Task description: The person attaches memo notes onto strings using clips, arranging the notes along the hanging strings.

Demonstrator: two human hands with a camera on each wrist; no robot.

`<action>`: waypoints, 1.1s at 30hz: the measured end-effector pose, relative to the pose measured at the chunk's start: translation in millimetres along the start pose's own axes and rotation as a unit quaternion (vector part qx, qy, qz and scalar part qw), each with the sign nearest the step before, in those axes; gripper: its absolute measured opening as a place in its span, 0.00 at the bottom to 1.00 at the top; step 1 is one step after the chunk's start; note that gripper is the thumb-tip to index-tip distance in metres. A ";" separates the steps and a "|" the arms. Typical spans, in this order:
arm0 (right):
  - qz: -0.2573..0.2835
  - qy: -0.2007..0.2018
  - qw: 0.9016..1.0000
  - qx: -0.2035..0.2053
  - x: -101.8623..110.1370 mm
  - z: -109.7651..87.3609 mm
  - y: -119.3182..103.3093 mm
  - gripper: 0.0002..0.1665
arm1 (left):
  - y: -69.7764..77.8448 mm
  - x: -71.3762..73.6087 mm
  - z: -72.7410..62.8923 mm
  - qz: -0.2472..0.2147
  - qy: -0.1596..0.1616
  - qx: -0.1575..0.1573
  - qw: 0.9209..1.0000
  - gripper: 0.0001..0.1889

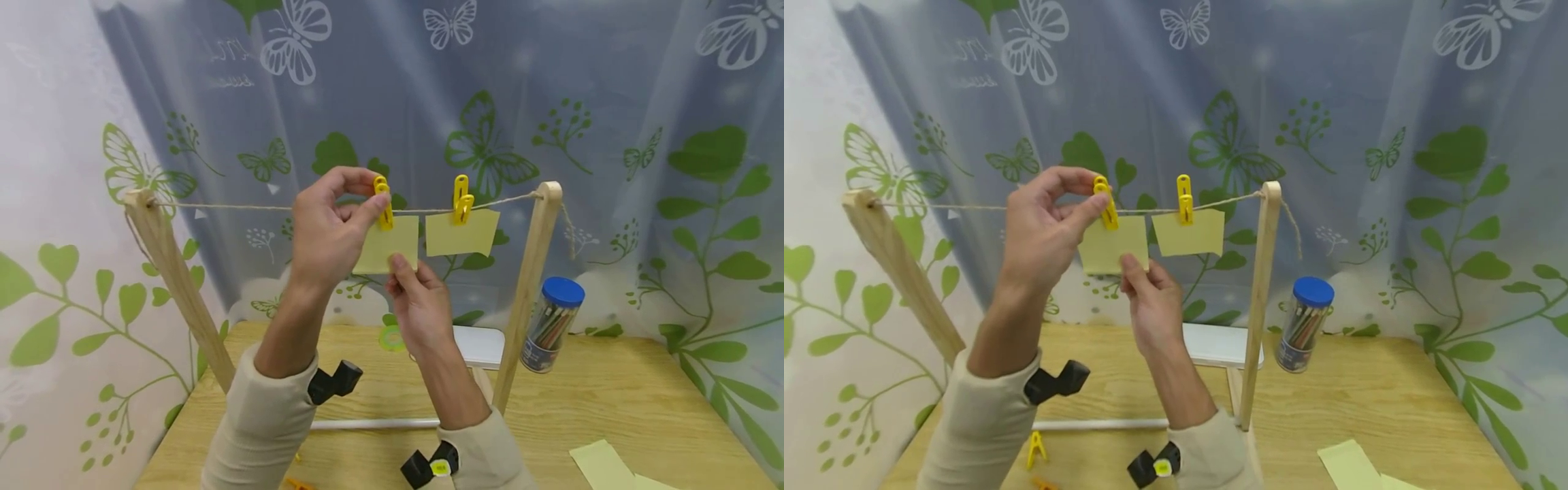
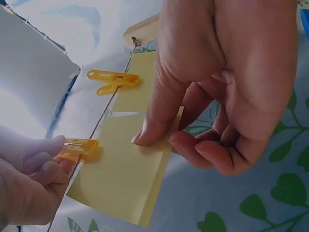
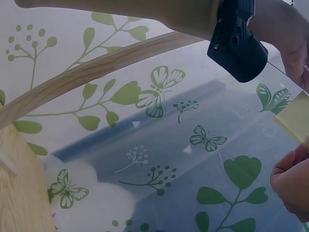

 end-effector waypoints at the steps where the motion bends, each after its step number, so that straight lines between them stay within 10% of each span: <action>1: 0.002 0.001 1.000 0.001 0.0 -0.2 -0.5 0.17 | -0.1 -0.6 -0.1 0.003 0.000 0.000 1.000 0.10; 33: -0.012 -0.032 0.999 -0.007 4.4 -7.1 -1.6 0.17 | 3.9 -4.4 -1.3 0.107 -0.027 0.011 0.994 0.18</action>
Point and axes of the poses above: each hand's wrist, its own z-axis towards the middle knuckle, its own x-axis out of the back of the hand, y = z × x, the point moved 1 cm from there along z, towards the middle knuckle, and after that the axes turned 9 degrees about -x, right-handed, at the moved point
